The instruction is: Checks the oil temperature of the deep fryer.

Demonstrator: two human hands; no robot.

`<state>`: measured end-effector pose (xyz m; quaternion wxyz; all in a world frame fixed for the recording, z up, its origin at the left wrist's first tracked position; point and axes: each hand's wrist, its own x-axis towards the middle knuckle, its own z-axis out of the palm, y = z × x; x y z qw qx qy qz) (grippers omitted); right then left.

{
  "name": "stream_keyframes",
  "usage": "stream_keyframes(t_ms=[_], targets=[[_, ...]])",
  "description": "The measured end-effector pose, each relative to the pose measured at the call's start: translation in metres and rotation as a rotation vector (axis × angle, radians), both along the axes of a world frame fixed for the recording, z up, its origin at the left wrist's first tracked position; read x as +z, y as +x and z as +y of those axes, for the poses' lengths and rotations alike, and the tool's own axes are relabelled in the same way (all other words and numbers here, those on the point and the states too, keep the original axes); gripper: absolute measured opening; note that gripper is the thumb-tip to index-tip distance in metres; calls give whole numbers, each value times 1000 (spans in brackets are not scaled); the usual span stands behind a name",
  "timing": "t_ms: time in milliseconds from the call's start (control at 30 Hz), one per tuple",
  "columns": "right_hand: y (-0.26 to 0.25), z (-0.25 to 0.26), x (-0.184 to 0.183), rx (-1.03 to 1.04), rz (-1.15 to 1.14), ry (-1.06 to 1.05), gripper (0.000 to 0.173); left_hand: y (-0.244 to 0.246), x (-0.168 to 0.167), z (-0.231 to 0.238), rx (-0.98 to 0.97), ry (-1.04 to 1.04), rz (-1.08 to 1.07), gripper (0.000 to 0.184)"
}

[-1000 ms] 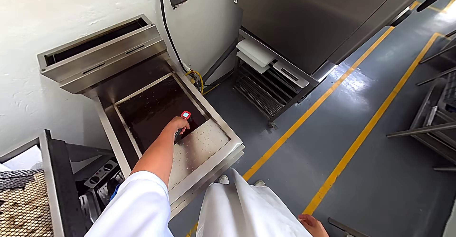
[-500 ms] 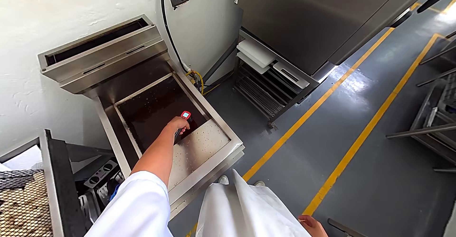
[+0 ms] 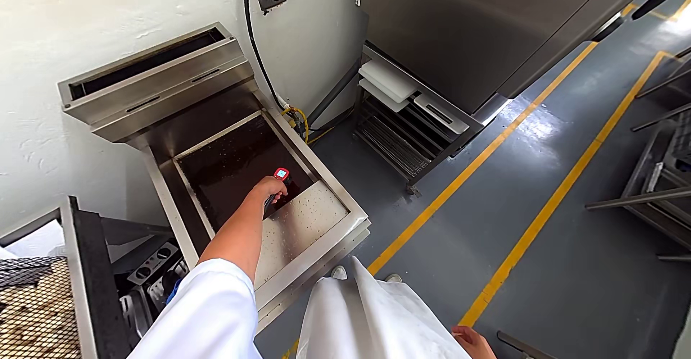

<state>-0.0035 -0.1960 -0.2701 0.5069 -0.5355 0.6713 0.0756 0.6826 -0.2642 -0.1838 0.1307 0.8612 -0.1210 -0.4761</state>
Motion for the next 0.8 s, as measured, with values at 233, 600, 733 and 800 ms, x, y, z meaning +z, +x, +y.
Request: stream_keyframes(t_ms=[233,600,733,800], targets=[[0,1,-2,-11,9,4,33,0,-3,0,7,6,-2,12],[-1,2,0,-17,8,2,31,0,-7,-1,-17,26,-15,8],[-2,1,-1,-13,9,6,31,-1,-7,-2,-29,31,-14,9],[-2,1,0,-13,8,4,31,-1,-7,-2,-30,32,-17,9]])
